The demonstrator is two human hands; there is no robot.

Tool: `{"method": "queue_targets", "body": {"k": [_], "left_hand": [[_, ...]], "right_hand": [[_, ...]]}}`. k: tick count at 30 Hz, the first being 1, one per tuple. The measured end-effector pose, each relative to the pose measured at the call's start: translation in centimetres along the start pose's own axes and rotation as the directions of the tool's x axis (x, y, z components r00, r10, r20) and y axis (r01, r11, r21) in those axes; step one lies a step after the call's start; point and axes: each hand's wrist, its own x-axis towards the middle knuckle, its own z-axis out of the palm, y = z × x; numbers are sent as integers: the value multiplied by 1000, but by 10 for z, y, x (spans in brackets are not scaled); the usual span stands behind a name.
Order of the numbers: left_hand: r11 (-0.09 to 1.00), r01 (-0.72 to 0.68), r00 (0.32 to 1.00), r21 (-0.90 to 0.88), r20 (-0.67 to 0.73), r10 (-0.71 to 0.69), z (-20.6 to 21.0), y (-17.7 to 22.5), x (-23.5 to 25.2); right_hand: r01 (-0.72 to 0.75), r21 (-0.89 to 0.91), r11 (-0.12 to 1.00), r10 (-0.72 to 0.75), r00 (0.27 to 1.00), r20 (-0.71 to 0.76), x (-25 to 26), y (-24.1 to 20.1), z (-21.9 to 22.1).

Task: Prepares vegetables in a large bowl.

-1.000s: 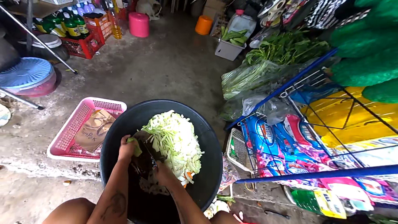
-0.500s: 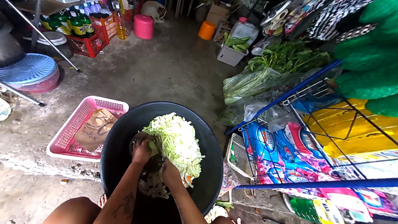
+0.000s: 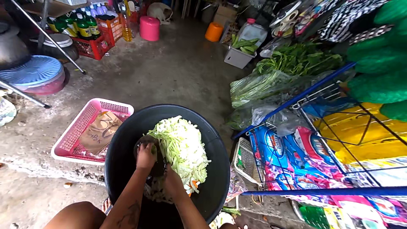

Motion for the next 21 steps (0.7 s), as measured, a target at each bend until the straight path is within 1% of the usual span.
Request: {"method": "queue_targets", "body": {"k": [2, 4, 6, 8, 11, 13, 15, 17, 19, 21], "left_hand": [[999, 45, 997, 10, 61, -45, -2, 2, 2], [992, 120, 991, -29, 70, -118, -4, -1, 4], [972, 205, 979, -111, 48, -201, -7, -10, 8], [941, 262, 965, -214, 59, -255, -10, -24, 14], [874, 307, 951, -377, 92, -294, -12, -38, 21], [832, 318, 945, -455, 78, -318, -13, -42, 22], [800, 318, 939, -509, 56, -338, -15, -43, 23], [791, 318, 939, -522, 58, -339, -17, -44, 22], [802, 318, 944, -506, 86, -320, -19, -45, 23], [818, 302, 952, -490, 115, -283, -18, -44, 24]], "right_hand": [[7, -20, 1000, -8, 1000, -10, 3, 2, 5], [-2, -41, 999, 1, 1000, -19, 4, 3, 8], [-3, -32, 999, 2, 999, -39, 3, 4, 8], [8, -3, 1000, -9, 998, -64, -1, 4, 4], [79, 39, 996, -75, 994, -84, -8, 6, -2], [153, 57, 987, -150, 987, -47, -10, 9, -5], [185, 72, 980, -187, 982, 11, -10, 12, -6], [146, 109, 983, -150, 988, 36, -7, 17, -9], [63, 131, 989, -59, 998, -39, -3, 26, -13], [0, 115, 993, 16, 991, -135, -1, 33, -17]]}}
